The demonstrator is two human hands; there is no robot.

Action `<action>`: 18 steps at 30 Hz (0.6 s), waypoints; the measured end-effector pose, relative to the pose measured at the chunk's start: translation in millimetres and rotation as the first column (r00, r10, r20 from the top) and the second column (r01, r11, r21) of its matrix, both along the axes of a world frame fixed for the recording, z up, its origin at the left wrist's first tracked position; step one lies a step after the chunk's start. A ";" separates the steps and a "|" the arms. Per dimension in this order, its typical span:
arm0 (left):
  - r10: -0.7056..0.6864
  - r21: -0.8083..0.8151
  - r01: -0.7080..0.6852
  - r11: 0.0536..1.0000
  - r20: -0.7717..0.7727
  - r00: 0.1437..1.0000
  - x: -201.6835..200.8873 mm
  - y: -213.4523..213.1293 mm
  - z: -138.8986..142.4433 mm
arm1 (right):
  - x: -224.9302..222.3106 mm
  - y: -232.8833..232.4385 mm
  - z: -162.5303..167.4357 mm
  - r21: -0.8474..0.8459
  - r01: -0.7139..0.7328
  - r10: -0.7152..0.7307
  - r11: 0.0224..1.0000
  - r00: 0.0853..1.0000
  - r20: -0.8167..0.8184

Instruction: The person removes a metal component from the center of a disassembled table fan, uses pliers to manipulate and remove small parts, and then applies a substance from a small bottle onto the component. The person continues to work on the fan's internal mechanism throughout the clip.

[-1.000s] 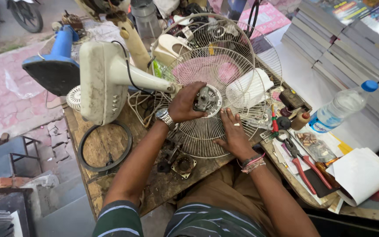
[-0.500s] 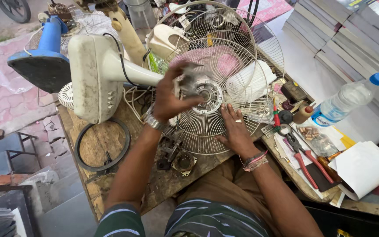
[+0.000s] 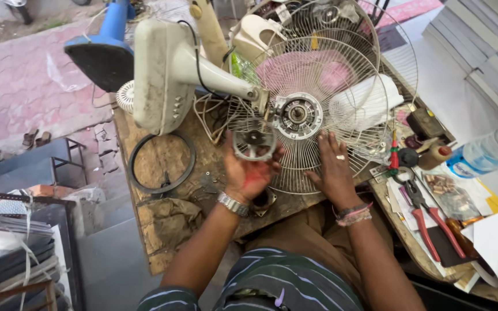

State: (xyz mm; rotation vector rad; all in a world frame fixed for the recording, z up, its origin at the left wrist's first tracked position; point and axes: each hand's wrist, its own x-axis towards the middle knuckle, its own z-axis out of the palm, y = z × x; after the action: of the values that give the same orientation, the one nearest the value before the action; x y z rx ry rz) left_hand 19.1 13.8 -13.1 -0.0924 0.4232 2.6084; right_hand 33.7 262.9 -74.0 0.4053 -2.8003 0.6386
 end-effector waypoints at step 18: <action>-0.191 0.002 0.191 0.982 0.076 0.979 19.3 60.1 -11.6 | 102.0 -19.8 7.9 -0.520 0.063 -0.102 0.852 0.994 -0.047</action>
State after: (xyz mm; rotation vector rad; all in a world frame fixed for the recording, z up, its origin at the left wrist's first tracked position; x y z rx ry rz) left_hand 38.4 73.9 -24.7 -0.1449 0.3925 2.4064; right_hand 135.7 243.2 -66.1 0.1906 -2.4203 1.2810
